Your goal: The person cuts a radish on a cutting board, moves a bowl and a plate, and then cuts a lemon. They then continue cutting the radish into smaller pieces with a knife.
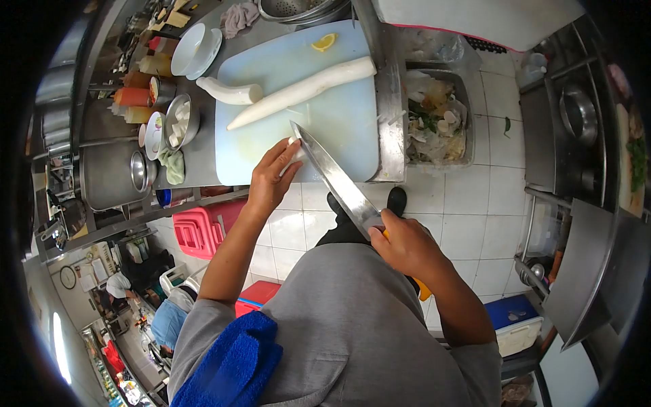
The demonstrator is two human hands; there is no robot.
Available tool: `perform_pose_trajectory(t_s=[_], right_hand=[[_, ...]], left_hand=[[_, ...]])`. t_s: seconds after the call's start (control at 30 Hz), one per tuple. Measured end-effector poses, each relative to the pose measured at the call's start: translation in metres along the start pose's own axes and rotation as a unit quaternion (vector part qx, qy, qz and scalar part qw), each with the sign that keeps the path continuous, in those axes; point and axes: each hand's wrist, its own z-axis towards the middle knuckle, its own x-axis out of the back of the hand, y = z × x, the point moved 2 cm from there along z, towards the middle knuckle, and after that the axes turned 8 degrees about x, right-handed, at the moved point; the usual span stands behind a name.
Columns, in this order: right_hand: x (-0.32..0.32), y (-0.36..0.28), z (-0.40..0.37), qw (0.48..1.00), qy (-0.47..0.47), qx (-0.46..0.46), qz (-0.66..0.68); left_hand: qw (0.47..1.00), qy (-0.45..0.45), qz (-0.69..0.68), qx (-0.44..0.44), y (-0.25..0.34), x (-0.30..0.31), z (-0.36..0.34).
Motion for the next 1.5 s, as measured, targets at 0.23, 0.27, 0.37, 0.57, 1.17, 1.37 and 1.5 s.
perform_pose_trajectory(t_s=[0.23,0.27,0.37,0.57,1.17,1.37,1.5], right_hand=[[0.006,-0.006,-0.001,0.999,-0.005,0.019,-0.042],[0.007,-0.007,-0.001,0.999,-0.006,0.019,-0.042],[0.008,-0.008,-0.002,0.998,-0.005,0.024,-0.061],[0.009,-0.022,0.000,0.996,-0.002,0.010,-0.087],[0.006,-0.007,0.000,0.997,0.033,0.048,-0.052],[0.010,0.003,-0.003,0.999,-0.023,-0.033,-0.019],[0.008,0.010,-0.002,0.999,-0.037,-0.036,-0.005]], left_hand=[[0.998,0.025,0.017,-0.052,0.002,0.001,0.002],[0.998,0.026,0.017,-0.055,0.002,0.001,0.003],[1.000,0.005,-0.003,-0.015,0.000,-0.001,0.000],[0.998,0.029,0.002,-0.064,-0.002,-0.002,0.002],[1.000,0.007,0.019,-0.020,0.003,0.000,0.002],[0.999,0.001,0.037,-0.015,0.006,0.001,0.004],[0.999,-0.003,0.040,-0.021,0.006,0.001,0.004]])
